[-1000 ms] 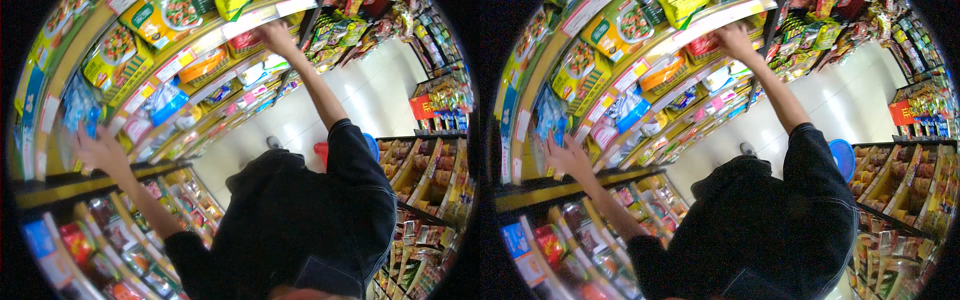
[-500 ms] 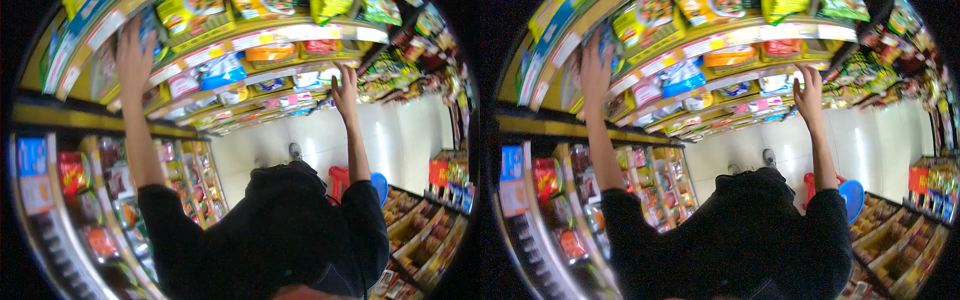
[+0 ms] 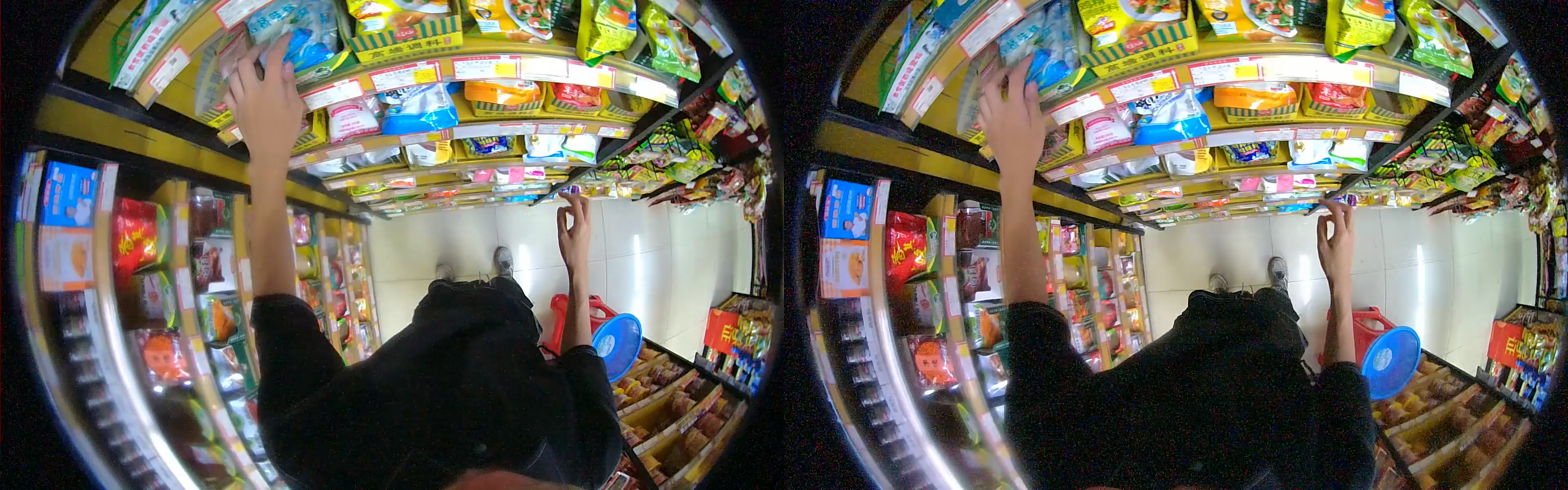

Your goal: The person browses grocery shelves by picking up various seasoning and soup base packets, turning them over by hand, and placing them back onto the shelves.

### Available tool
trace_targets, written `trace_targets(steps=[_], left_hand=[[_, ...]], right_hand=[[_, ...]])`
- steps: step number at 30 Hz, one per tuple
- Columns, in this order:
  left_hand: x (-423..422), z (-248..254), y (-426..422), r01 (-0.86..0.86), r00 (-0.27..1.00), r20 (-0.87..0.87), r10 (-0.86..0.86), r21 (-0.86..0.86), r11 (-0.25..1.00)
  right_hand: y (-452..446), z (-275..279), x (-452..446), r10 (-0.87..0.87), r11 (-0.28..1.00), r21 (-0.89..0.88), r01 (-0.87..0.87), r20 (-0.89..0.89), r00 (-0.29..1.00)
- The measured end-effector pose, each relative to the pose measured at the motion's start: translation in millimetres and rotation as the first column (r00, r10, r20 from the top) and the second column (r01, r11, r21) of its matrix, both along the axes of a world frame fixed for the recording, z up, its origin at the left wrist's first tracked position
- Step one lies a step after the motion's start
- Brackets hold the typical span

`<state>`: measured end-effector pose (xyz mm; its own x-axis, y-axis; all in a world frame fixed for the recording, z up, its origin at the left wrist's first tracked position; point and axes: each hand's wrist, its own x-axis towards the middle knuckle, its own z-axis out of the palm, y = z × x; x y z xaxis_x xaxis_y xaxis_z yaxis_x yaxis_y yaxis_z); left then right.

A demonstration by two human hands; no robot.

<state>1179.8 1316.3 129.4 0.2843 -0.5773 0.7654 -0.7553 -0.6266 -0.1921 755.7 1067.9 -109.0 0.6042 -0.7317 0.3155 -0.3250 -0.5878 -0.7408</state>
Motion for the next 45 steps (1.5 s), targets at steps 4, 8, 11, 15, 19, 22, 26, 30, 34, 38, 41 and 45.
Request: trace_targets(steps=[4,8,11,15,19,22,26,30,34,38,41,45], left_hand=[[2.7,2.2,12.8,-0.025,0.999,-0.030,0.027,0.058,0.998],[-4.7,-1.5,11.5,0.066,0.998,-0.005,-0.068,-0.147,0.987],[-23.2,-14.3,13.7,0.104,0.994,-0.004,-0.109,-0.254,0.962],[-84.9,-70.8,10.2,0.183,0.940,-0.191,-0.282,-0.417,0.890],[-212.1,-204.7,-30.1,0.328,0.169,-0.785,-0.596,-0.526,0.785],[-302.7,-261.7,-42.9,0.662,-0.238,-0.951,-0.198,-0.307,0.683],[-356.2,-255.9,-62.0,0.882,-0.225,-0.974,-0.021,-0.212,0.420],[-370.8,-274.4,-101.0,0.970,0.020,-1.000,0.023,0.025,0.241],[-393.1,-305.9,-163.7,0.988,0.150,-0.973,0.177,0.139,-0.074],[-432.4,-300.2,-218.2,0.973,0.146,-0.964,0.220,0.101,-0.206],[-479.5,-288.5,-264.3,0.946,0.301,-0.890,0.342,0.233,-0.226],[-508.8,-313.6,-299.1,0.896,0.399,-0.904,0.156,0.348,-0.276]], right_hand=[[24.9,-7.9,2.3,-0.001,0.990,0.138,0.001,0.002,1.000],[47.3,-11.7,-1.4,-0.007,0.981,0.192,0.006,0.003,1.000],[62.1,-23.9,-11.5,-0.057,0.967,0.247,0.055,0.003,0.998],[80.0,-48.4,-36.8,-0.133,0.935,0.327,0.139,-0.041,0.990],[95.3,-78.5,-65.2,-0.176,0.903,0.388,0.182,-0.051,0.983],[93.2,-79.8,-90.4,-0.168,0.891,0.414,0.184,-0.075,0.983],[77.6,-96.5,-143.3,-0.219,0.861,0.429,0.273,-0.172,0.961],[56.9,-126.7,-207.6,-0.277,0.829,0.428,0.359,-0.243,0.930],[35.3,-161.6,-278.1,-0.299,0.800,0.450,0.396,-0.272,0.915],[23.2,-143.5,-327.1,-0.406,0.691,0.541,0.479,-0.257,0.877],[14.0,-142.5,-365.1,-0.530,0.639,0.528,0.560,-0.225,0.817],[-7.0,-157.4,-389.6,-0.546,0.562,0.575,0.595,-0.282,0.789]])
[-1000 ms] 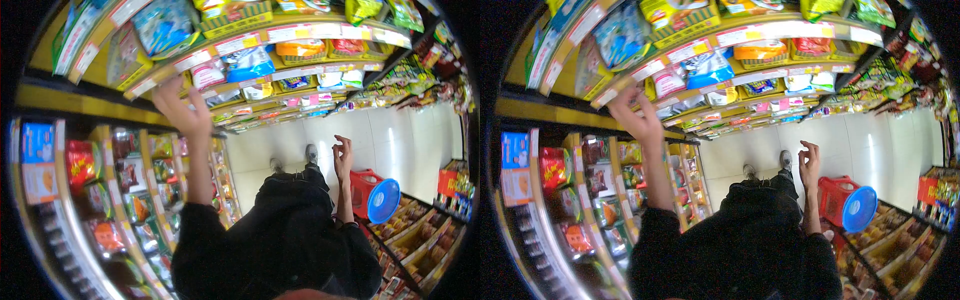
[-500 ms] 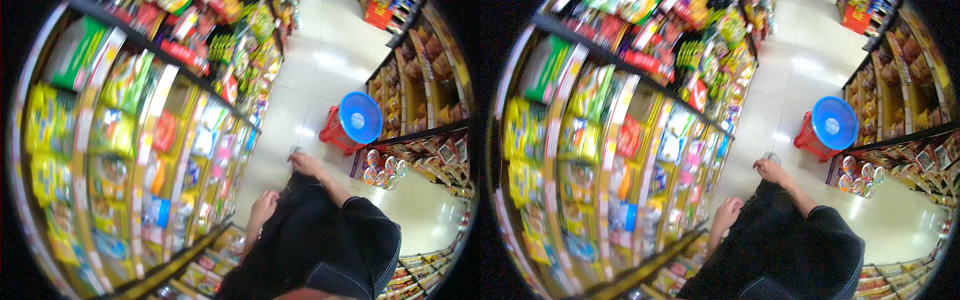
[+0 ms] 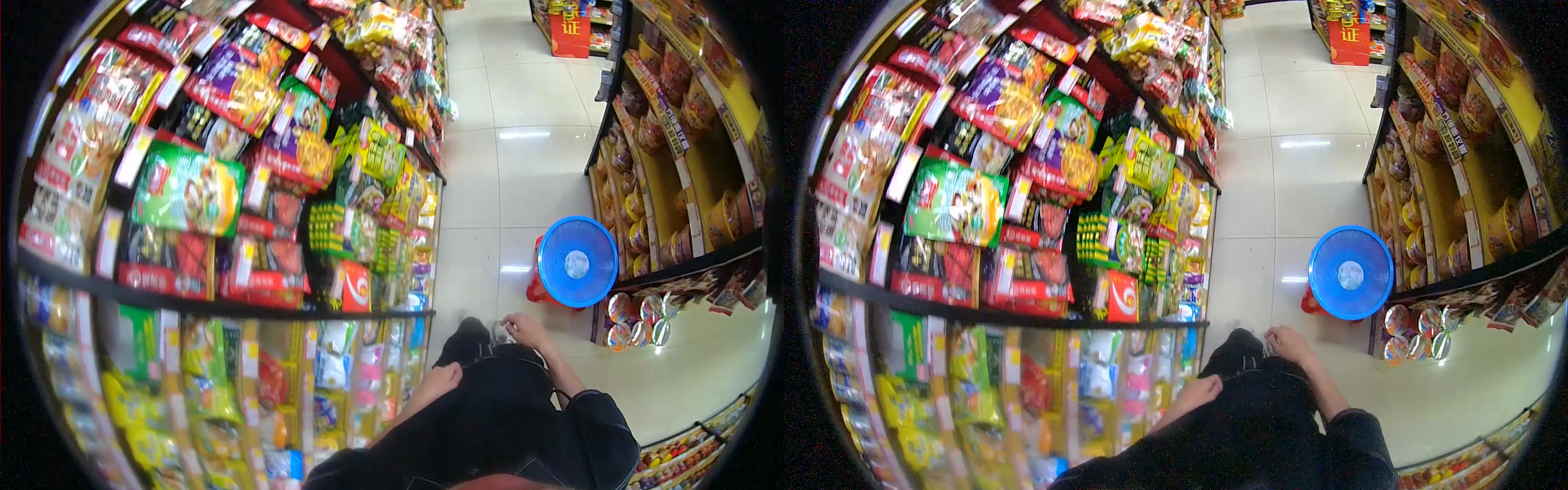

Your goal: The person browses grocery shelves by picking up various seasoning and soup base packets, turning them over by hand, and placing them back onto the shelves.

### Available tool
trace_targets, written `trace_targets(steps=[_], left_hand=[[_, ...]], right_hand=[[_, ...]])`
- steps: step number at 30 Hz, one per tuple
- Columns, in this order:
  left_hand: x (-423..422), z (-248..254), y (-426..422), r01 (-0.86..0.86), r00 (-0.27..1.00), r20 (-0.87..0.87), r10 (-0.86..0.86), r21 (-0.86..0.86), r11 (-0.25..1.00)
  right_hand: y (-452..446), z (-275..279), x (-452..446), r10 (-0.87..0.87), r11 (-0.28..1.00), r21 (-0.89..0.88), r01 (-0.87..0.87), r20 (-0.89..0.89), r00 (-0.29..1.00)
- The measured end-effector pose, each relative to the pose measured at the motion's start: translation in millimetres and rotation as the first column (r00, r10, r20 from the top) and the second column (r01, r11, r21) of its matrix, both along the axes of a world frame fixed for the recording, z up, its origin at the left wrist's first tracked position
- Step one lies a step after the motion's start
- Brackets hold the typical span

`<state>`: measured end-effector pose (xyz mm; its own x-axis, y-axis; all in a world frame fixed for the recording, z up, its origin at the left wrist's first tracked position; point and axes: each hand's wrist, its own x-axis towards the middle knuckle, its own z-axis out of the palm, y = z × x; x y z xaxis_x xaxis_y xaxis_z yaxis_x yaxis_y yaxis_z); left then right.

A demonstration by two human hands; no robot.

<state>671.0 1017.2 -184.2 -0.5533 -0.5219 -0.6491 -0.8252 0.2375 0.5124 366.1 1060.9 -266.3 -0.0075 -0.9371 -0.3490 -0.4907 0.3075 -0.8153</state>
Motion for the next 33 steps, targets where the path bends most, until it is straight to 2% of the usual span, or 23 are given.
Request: trace_targets(steps=[2,5,8,9,12,15,16,18,19,22,25,26,27,28,30,33], left_hand=[[-24.9,11.0,-22.9,0.031,0.999,-0.006,-0.031,-0.036,0.999],[-45.3,-22.3,-69.7,0.150,0.965,-0.184,-0.187,-0.199,0.969],[-87.2,-30.2,-120.9,0.195,0.966,-0.090,-0.242,-0.358,0.913],[-103.5,-30.5,-145.6,0.243,0.965,-0.029,-0.260,-0.272,0.931],[-153.0,-29.9,-218.2,0.230,0.972,0.097,-0.215,-0.178,0.957],[-200.0,-8.2,-299.1,0.226,0.962,0.182,-0.205,-0.109,0.968],[-209.7,-4.1,-321.2,0.244,0.961,0.158,-0.226,-0.106,0.964],[-225.7,0.5,-355.7,0.264,0.962,0.099,-0.256,-0.085,0.961],[-240.1,35.5,-372.4,0.238,0.969,0.089,-0.232,-0.062,0.969],[-260.6,48.6,-413.0,0.219,0.975,0.072,-0.212,-0.098,0.971],[-282.3,36.4,-454.1,0.137,0.984,-0.091,-0.152,-0.156,0.978],[-290.6,26.3,-464.3,0.101,0.979,-0.157,-0.130,-0.178,0.979],[-298.8,14.1,-474.7,0.074,0.957,-0.244,-0.156,-0.315,0.946],[-310.4,11.6,-488.9,0.044,0.949,-0.281,-0.141,-0.326,0.944],[-335.8,6.7,-526.5,0.039,0.965,-0.245,-0.093,-0.219,0.975],[-388.5,-5.4,-580.2,-0.252,0.923,-0.336,0.188,-0.160,0.954]], right_hand=[[-13.0,2.1,-8.7,-0.024,0.999,0.046,0.025,-0.029,0.999],[-35.7,-8.7,-15.0,-0.065,0.997,0.029,0.065,-0.017,0.998],[-72.8,-17.1,-31.5,-0.030,0.998,0.054,0.028,0.025,0.999],[-91.3,-17.3,-42.6,0.021,0.997,0.075,-0.024,0.050,0.999],[-153.8,-14.1,-79.5,0.044,0.957,0.286,-0.050,0.028,0.999],[-236.7,-9.9,-120.7,0.054,0.979,0.201,-0.039,-0.069,0.996],[-258.4,-9.2,-134.1,0.059,0.982,0.184,-0.040,-0.099,0.993],[-306.9,-7.5,-168.6,0.040,0.998,0.042,-0.038,-0.056,0.998],[-337.0,30.8,-183.0,0.010,0.998,0.067,-0.006,-0.062,0.998],[-393.2,37.8,-229.1,-0.144,0.986,-0.082,0.144,-0.001,0.990],[-435.5,34.0,-266.9,-0.310,0.950,0.065,0.306,0.066,0.948],[-446.9,25.4,-275.6,-0.331,0.944,0.049,0.328,0.082,0.940],[-458.2,13.8,-286.3,-0.349,0.937,0.032,0.347,0.097,0.932],[-468.7,7.5,-297.8,-0.362,0.932,0.015,0.363,0.113,0.925],[-498.3,-2.5,-323.4,-0.332,0.943,0.070,0.325,0.130,0.934],[-545.0,-14.5,-361.8,-0.284,0.955,0.138,0.262,0.181,0.941]])
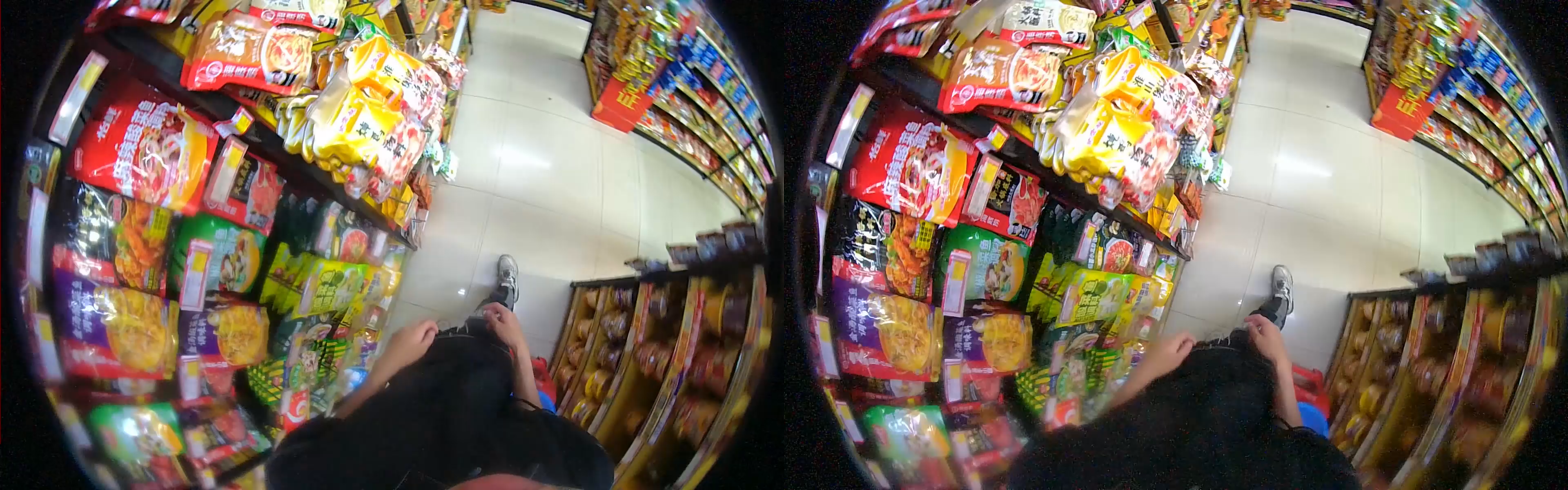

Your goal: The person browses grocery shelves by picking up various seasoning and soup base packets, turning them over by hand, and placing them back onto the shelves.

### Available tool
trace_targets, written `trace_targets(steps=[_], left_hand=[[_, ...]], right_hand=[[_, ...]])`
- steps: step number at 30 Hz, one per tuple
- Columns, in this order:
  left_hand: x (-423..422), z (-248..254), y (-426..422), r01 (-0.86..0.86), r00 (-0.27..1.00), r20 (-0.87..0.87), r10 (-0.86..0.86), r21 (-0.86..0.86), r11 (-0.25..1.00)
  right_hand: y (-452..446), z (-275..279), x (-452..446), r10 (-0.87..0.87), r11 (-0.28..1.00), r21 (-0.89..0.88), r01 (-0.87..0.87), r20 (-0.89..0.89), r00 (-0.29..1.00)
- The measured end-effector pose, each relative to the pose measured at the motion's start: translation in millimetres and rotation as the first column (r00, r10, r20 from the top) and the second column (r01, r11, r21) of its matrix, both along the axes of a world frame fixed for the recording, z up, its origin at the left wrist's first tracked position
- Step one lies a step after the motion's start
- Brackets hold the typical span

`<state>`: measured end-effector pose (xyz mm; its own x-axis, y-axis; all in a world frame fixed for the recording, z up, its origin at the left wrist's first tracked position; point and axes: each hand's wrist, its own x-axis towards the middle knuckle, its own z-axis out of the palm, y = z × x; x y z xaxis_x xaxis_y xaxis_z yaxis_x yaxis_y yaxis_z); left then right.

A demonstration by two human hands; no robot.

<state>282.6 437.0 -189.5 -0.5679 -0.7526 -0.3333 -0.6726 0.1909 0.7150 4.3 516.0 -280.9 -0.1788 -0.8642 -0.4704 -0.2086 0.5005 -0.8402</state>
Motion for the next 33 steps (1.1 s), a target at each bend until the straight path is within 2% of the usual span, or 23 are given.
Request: trace_targets(steps=[3,4,5,7,8,11,12,13,14,15,18,22,25,27,28,30,31,33], left_hand=[[-73.1,27.4,-67.0,-0.206,0.972,-0.120,0.201,-0.033,0.978],[-99.7,33.0,-88.1,-0.252,0.963,-0.115,0.244,-0.055,0.966],[-118.5,40.2,-100.2,-0.293,0.953,-0.092,0.287,-0.061,0.954],[-160.7,51.5,-122.3,-0.277,0.958,-0.122,0.258,-0.184,0.943],[-180.8,47.2,-129.6,-0.234,0.971,-0.101,0.216,-0.227,0.946],[-243.3,59.2,-136.1,0.041,0.985,0.169,-0.031,-0.057,0.998],[-261.6,60.8,-133.7,0.095,0.982,0.163,-0.099,0.029,0.995],[-282.1,61.4,-130.2,0.141,0.978,0.139,-0.156,0.115,0.983],[-303.0,63.5,-128.7,0.183,0.955,0.189,-0.229,0.232,0.955],[-313.2,46.5,-121.9,0.245,0.950,0.145,-0.275,0.194,0.950],[-327.6,47.3,-146.9,0.120,0.981,0.140,-0.136,0.118,0.986],[-332.8,52.8,-202.2,-0.087,0.990,0.108,0.086,0.008,0.996],[-345.3,33.4,-242.8,-0.186,0.982,-0.022,0.185,-0.049,0.981],[-355.4,27.4,-273.5,-0.216,0.976,-0.048,0.214,-0.041,0.976],[-362.9,27.7,-286.5,-0.264,0.963,-0.094,0.252,-0.148,0.953],[-370.5,29.4,-315.5,-0.283,0.955,-0.147,0.257,-0.191,0.940],[-375.7,30.9,-329.4,-0.303,0.947,-0.174,0.269,-0.208,0.930],[-379.7,34.9,-351.6,-0.349,0.936,-0.113,0.333,-0.186,0.918]], right_hand=[[-61.6,-5.4,-61.6,0.080,0.991,-0.111,-0.072,0.071,0.994],[-82.7,1.4,-90.5,0.161,0.972,-0.158,-0.174,-0.091,0.983],[-100.3,9.1,-118.3,0.175,0.973,-0.147,-0.181,-0.051,0.983],[-142.2,40.7,-179.3,0.238,0.959,-0.168,-0.228,0.042,0.970],[-159.8,51.1,-209.0,0.227,0.956,-0.214,-0.200,0.108,0.968],[-217.4,54.7,-291.8,0.143,0.978,-0.190,-0.083,0.325,0.935],[-239.3,53.7,-311.7,0.130,0.981,-0.175,-0.081,0.286,0.949],[-258.9,78.8,-321.1,0.145,0.976,-0.184,-0.113,0.172,0.974],[-278.7,95.0,-327.1,0.152,0.974,-0.189,-0.121,0.154,0.976],[-299.1,104.1,-328.4,0.154,0.971,-0.203,-0.125,0.136,0.979],[-357.1,108.9,-310.9,0.232,0.948,-0.277,-0.157,0.263,0.936],[-423.7,139.4,-240.3,0.491,0.819,-0.476,-0.320,0.293,0.821],[-463.6,204.5,-197.4,0.619,0.608,-0.620,-0.496,-0.022,0.785],[-485.9,242.5,-186.3,0.617,0.503,-0.631,-0.591,-0.217,0.756],[-495.4,255.2,-188.6,0.622,0.482,-0.629,-0.610,-0.245,0.744],[-520.6,271.3,-194.7,0.635,0.424,-0.628,-0.653,-0.308,0.708],[-535.1,274.4,-199.2,0.662,0.426,-0.615,-0.664,-0.288,0.692],[-556.5,278.5,-206.6,0.717,0.449,-0.587,-0.674,-0.212,0.664]])
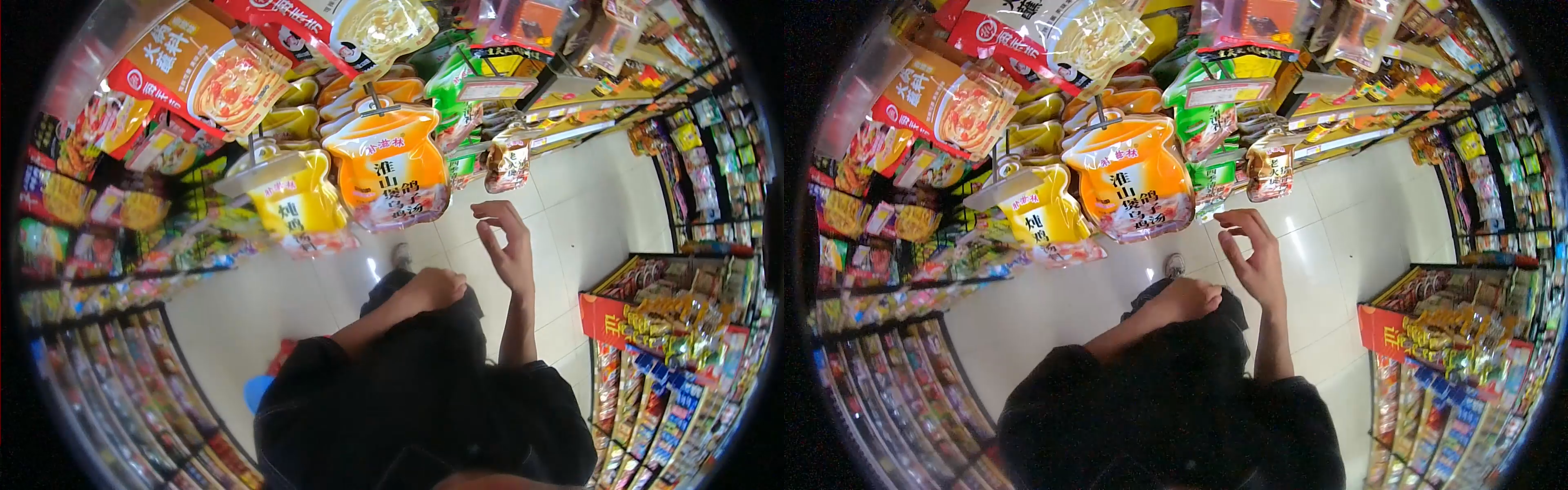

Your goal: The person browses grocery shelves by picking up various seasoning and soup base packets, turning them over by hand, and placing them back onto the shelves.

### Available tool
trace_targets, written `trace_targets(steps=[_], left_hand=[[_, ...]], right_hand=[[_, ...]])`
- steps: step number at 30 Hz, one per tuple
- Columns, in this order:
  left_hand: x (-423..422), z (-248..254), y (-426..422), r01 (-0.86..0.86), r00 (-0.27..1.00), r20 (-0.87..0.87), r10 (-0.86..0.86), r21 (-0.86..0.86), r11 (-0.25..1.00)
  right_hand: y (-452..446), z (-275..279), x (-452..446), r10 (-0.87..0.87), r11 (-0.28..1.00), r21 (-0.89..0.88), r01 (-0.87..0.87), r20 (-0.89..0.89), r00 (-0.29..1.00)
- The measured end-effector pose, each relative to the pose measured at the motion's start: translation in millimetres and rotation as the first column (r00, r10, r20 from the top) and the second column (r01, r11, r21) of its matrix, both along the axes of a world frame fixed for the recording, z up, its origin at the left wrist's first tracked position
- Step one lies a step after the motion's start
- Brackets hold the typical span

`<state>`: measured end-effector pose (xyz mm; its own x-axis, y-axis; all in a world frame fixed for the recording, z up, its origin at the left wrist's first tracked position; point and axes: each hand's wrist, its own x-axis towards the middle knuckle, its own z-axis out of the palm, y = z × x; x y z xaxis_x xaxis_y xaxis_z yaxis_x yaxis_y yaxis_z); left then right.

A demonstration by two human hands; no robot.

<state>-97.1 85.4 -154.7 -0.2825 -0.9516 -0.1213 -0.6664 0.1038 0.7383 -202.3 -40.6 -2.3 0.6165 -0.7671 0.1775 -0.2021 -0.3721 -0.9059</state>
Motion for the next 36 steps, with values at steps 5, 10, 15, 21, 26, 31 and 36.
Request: trace_targets(steps=[5,10,15,21,26,31,36], left_hand=[[-2.8,33.4,-6.2,-0.273,0.952,-0.144,0.271,0.004,0.962],[-36.6,46.1,8.5,-0.540,0.840,0.027,0.542,0.147,0.829],[-93.7,49.9,11.0,-0.729,0.681,0.052,0.731,0.145,0.669],[-171.3,59.5,2.0,-0.723,0.679,-0.038,0.733,0.133,0.678],[-199.8,61.7,3.8,-0.623,0.781,-0.065,0.622,0.006,0.783],[-181.7,69.4,24.9,-0.584,0.811,0.014,0.585,-0.040,0.811],[-160.1,68.1,75.0,-0.665,0.746,-0.052,0.664,-0.039,0.745]], right_hand=[[-30.1,-1.8,2.3,0.143,0.982,0.107,-0.155,0.115,0.983],[-55.2,-11.7,-5.6,0.338,0.932,0.094,-0.351,0.133,0.932],[-78.7,-44.7,-32.7,0.379,0.837,0.299,-0.459,0.287,0.879],[-70.0,-63.1,-69.8,0.303,0.758,0.452,-0.470,0.394,0.868],[-58.7,-62.9,-88.3,0.304,0.752,0.476,-0.457,0.366,0.880],[-40.5,-65.1,-89.5,0.210,0.837,0.431,-0.337,0.316,0.925],[-36.6,-52.8,-43.8,0.213,0.906,0.265,-0.331,0.389,0.896]])
